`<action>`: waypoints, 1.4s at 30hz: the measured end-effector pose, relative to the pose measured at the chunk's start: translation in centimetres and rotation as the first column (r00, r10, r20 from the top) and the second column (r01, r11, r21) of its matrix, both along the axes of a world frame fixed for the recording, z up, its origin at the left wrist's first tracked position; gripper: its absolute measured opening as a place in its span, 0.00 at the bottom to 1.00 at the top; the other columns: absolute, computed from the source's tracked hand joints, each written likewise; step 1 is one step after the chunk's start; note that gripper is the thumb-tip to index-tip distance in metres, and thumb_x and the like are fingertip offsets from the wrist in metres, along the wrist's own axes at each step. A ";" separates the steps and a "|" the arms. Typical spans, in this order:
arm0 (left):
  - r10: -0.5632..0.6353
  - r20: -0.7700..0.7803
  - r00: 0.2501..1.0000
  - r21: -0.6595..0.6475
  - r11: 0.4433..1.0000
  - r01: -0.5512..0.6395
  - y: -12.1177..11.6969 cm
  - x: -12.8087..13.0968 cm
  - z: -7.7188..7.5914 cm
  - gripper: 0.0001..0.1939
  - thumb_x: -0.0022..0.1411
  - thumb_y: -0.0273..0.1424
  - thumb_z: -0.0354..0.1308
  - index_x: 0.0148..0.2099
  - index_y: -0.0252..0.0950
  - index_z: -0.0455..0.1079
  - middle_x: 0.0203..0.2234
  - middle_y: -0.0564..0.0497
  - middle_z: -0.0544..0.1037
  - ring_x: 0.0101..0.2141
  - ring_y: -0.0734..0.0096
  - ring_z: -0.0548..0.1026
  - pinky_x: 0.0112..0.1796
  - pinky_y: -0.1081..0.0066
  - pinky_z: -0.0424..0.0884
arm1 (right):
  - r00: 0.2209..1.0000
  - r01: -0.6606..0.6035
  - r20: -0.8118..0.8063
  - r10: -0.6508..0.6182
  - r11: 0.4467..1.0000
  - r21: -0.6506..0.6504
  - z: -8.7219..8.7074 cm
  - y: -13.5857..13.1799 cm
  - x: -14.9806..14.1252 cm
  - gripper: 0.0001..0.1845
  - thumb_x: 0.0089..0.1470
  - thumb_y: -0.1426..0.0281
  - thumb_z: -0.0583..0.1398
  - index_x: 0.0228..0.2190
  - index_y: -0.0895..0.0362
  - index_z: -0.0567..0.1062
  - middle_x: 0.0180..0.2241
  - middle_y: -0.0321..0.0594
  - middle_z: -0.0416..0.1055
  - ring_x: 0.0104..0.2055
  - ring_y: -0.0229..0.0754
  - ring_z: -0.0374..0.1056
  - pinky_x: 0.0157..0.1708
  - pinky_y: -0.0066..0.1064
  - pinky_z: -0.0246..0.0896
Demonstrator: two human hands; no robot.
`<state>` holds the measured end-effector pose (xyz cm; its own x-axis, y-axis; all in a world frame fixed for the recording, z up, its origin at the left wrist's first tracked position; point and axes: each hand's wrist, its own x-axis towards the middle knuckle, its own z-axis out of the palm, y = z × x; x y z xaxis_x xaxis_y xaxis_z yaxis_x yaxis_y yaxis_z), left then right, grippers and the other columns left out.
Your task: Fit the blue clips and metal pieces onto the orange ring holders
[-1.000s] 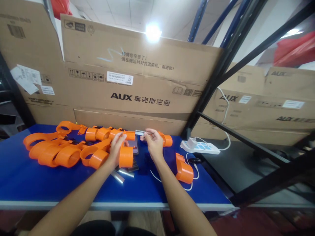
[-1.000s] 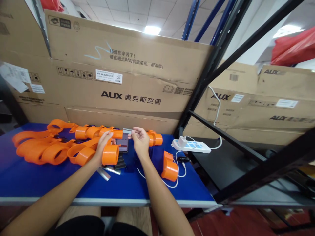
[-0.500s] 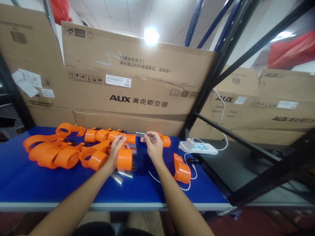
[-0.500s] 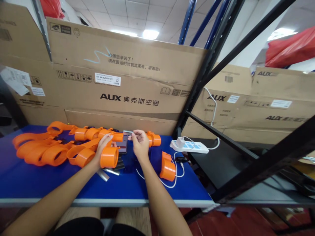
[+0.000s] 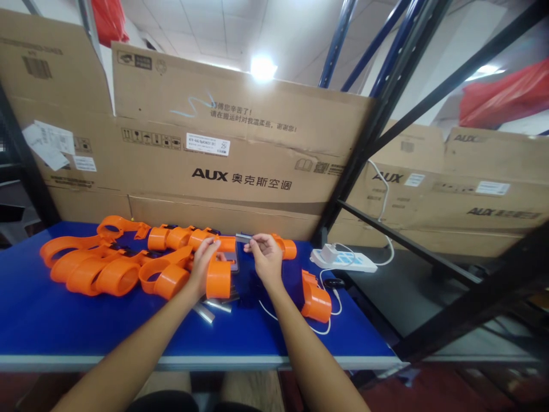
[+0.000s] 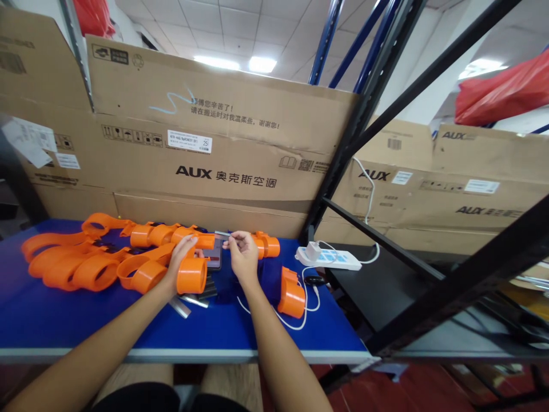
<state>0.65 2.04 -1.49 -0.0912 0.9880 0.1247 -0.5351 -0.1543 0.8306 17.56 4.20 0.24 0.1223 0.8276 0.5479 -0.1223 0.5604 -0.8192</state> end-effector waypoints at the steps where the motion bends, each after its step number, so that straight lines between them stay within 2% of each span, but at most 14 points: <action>1: 0.010 -0.008 1.000 0.003 1.000 -0.010 0.0 0.0 0.0 0.26 0.50 0.49 0.69 0.43 0.39 0.67 0.21 0.55 0.74 0.20 0.72 0.71 0.25 0.73 0.68 | 1.000 -0.002 0.004 0.002 1.000 0.002 0.0 0.0 0.0 0.16 0.53 0.57 0.67 0.37 0.52 0.71 0.29 0.35 0.73 0.30 0.42 0.75 0.37 0.38 0.76; 8: 0.024 -0.038 0.999 0.014 1.000 -0.024 0.1 -0.1 0.0 0.25 0.51 0.49 0.69 0.43 0.38 0.68 0.20 0.55 0.73 0.20 0.73 0.71 0.24 0.75 0.66 | 1.000 -0.025 0.014 0.024 0.999 0.020 -0.1 -0.1 0.2 0.14 0.54 0.59 0.67 0.37 0.53 0.72 0.29 0.35 0.73 0.31 0.42 0.75 0.35 0.36 0.74; 12: 0.015 -0.020 1.000 -0.001 1.000 -0.015 0.4 -0.3 -0.4 0.28 0.50 0.50 0.69 0.45 0.38 0.68 0.21 0.55 0.73 0.20 0.72 0.71 0.25 0.72 0.68 | 0.999 -0.033 0.035 0.032 0.999 0.024 -0.2 0.0 0.3 0.13 0.55 0.60 0.66 0.37 0.53 0.71 0.28 0.35 0.74 0.28 0.40 0.74 0.33 0.34 0.73; 19: 0.085 -0.085 0.993 0.047 0.996 -0.081 1.1 -0.5 -0.9 0.29 0.50 0.47 0.70 0.48 0.38 0.69 0.21 0.55 0.73 0.22 0.71 0.72 0.28 0.73 0.69 | 0.995 -0.019 0.094 0.018 1.000 0.009 -0.4 0.2 0.5 0.13 0.55 0.59 0.66 0.36 0.53 0.72 0.26 0.33 0.73 0.26 0.39 0.71 0.29 0.32 0.70; 26: 0.026 -0.064 0.998 0.040 0.999 -0.024 0.5 -0.2 -0.5 0.28 0.50 0.48 0.70 0.48 0.39 0.69 0.21 0.55 0.74 0.24 0.69 0.74 0.27 0.73 0.69 | 0.996 -0.059 0.065 0.059 0.998 0.000 -0.5 0.2 0.2 0.15 0.53 0.58 0.67 0.36 0.53 0.72 0.28 0.34 0.74 0.27 0.40 0.74 0.32 0.35 0.74; 30: 0.032 -0.057 0.998 0.037 0.999 -0.030 0.3 -0.2 -0.3 0.28 0.50 0.49 0.70 0.47 0.39 0.69 0.22 0.55 0.74 0.23 0.70 0.73 0.28 0.72 0.70 | 0.997 -0.077 0.016 0.077 0.997 -0.022 -0.5 0.2 0.0 0.17 0.52 0.58 0.69 0.37 0.53 0.72 0.29 0.35 0.75 0.29 0.41 0.75 0.34 0.35 0.75; 33: 0.043 -0.043 0.998 0.025 0.999 -0.042 0.4 -0.3 -0.3 0.28 0.50 0.49 0.70 0.46 0.38 0.69 0.22 0.55 0.74 0.23 0.71 0.72 0.27 0.73 0.69 | 0.999 -0.049 -0.004 0.049 0.998 -0.040 -0.5 0.2 0.2 0.18 0.51 0.58 0.69 0.39 0.53 0.74 0.31 0.36 0.77 0.33 0.42 0.76 0.34 0.35 0.76; 35: 0.070 -0.010 0.997 0.016 0.997 -0.070 0.5 -0.5 -0.3 0.27 0.50 0.49 0.70 0.44 0.38 0.69 0.22 0.55 0.74 0.22 0.72 0.71 0.27 0.72 0.69 | 0.999 -0.005 0.039 0.006 0.999 -0.038 -0.4 0.1 0.3 0.17 0.51 0.57 0.69 0.39 0.54 0.77 0.33 0.39 0.78 0.34 0.43 0.75 0.31 0.34 0.75; 38: 0.105 0.019 0.994 0.003 0.994 -0.105 0.6 -0.6 -0.3 0.26 0.50 0.49 0.70 0.42 0.37 0.69 0.22 0.55 0.73 0.21 0.73 0.71 0.28 0.71 0.70 | 0.992 0.035 0.119 -0.032 0.999 -0.027 -0.4 0.1 0.5 0.18 0.52 0.56 0.67 0.40 0.54 0.81 0.36 0.42 0.80 0.33 0.43 0.74 0.28 0.33 0.73; 42: 0.122 -0.006 0.993 0.009 0.993 -0.122 0.7 -0.6 -0.3 0.27 0.49 0.49 0.70 0.44 0.37 0.70 0.22 0.55 0.74 0.23 0.72 0.72 0.28 0.73 0.68 | 0.987 0.052 0.150 -0.049 0.999 -0.011 -0.4 -0.1 0.6 0.17 0.53 0.56 0.66 0.41 0.52 0.83 0.37 0.42 0.81 0.32 0.43 0.73 0.25 0.32 0.71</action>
